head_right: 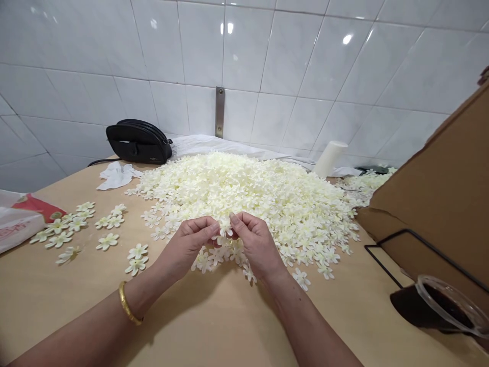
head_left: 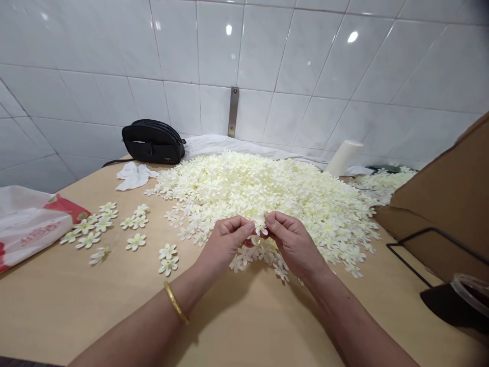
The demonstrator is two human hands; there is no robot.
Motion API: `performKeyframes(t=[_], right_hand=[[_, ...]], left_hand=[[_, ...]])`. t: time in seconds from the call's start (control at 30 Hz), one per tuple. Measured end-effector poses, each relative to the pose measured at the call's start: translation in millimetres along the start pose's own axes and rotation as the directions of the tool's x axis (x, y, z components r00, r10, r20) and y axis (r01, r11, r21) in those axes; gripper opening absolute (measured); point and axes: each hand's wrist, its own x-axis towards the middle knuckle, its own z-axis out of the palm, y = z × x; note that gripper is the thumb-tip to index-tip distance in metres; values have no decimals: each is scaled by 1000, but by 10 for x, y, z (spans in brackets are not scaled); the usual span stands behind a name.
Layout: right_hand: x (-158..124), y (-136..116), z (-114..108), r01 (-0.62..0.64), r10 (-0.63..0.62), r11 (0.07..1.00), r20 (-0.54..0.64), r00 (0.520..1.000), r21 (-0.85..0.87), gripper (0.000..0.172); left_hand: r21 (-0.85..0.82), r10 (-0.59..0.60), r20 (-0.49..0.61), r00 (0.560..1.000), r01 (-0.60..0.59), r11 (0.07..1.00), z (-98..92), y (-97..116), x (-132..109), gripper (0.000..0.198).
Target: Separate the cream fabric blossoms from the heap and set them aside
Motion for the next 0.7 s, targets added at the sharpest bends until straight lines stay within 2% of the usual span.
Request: performKeyframes(t=[0.07,0.13,0.2,0.3,0.37,0.43,0.53,0.6,0.7], right_hand=[[-14,-17,-2,43,-41,998,31,999,-54,19],[-41,-42,5,157,-151,967,46,988,-200,11],[-72,-57,20,319,-318,865,68,946,-387,6],[-104,-48,41,503,-524,639,151,839,-582,15],[-111,-29,45,549,-578,539,193,793,-639,21],[-111,-16,44,563,-595,484,219,773,-670,24],[-111,-19,45,566,-598,454,235,766,-689,25],[-113,-32,48,555,-591,467,224,775,-688,23],[-102,-54,33,495,-547,587,137,826,-641,15]], left_hand=[[-27,6,-19,1000,-7,1000,-14,-17,7,21],[-86,-2,-48,999,-2,996,-26,-32,17,20],[-169,-22,-56,998,12,986,-34,-40,28,20],[-250,-42,-40,998,31,968,-36,-41,38,19],[-264,-36,-39,999,25,964,-33,-37,39,17],[-263,-19,-43,999,7,965,-26,-28,35,15],[-253,-8,-37,999,-2,967,-14,-13,26,13],[-240,-13,-35,999,4,971,-8,-6,20,13],[-198,-11,-48,999,1,980,-15,-3,19,16]])
